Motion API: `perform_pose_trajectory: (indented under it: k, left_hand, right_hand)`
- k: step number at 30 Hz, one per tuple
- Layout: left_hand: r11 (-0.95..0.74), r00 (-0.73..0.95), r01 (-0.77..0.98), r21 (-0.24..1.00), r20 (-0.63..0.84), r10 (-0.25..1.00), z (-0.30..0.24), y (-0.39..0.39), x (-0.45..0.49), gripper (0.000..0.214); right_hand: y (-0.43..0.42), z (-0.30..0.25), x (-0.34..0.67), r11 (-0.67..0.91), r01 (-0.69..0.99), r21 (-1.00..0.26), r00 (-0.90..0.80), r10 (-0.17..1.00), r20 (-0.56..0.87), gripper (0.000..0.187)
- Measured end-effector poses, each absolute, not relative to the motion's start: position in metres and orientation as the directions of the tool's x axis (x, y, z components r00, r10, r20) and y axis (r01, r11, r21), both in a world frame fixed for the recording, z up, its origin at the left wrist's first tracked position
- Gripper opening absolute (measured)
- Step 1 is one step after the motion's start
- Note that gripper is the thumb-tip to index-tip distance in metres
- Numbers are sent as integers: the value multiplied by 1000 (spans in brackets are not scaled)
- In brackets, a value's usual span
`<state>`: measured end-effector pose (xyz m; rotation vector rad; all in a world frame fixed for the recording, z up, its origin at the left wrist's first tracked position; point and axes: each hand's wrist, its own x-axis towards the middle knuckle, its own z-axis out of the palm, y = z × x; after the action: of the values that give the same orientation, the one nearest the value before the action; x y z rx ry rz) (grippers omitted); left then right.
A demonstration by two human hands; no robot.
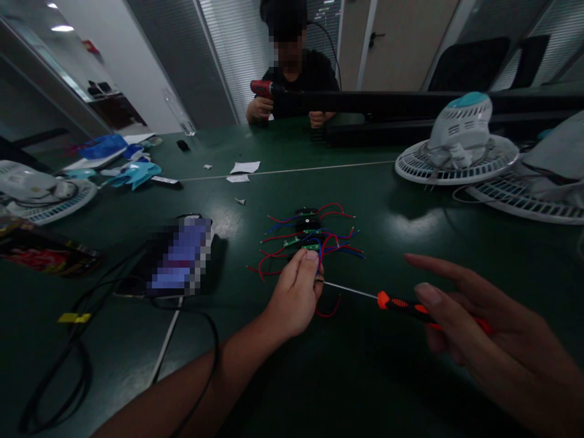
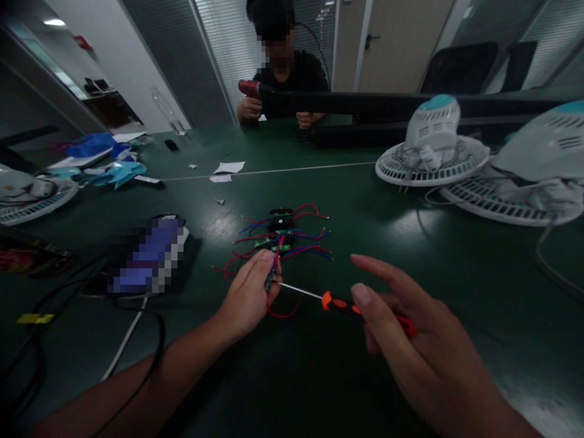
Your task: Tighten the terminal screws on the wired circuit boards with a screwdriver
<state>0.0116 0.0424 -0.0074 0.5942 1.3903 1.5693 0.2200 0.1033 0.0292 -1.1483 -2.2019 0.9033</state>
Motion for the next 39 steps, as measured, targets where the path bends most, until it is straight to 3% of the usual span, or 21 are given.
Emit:
perform_pose_trajectory:
  k: [5, 25, 39]
  left_hand:
    - [58, -451, -340, 939, -217, 866, -8, 42, 11, 40]
    - [73, -450, -334, 940, -227, 863, -4, 42, 13, 37]
    - [59, -458, -330, 942, -214, 863, -7, 44, 10, 39]
  right_hand:
    - [103, 32, 214, 490, 457, -742, -534, 818, 212, 38]
    - [99, 34, 214, 480, 477, -737, -496, 839, 226, 38]
    - [105, 25, 220, 392, 543, -743, -475, 873, 113, 48]
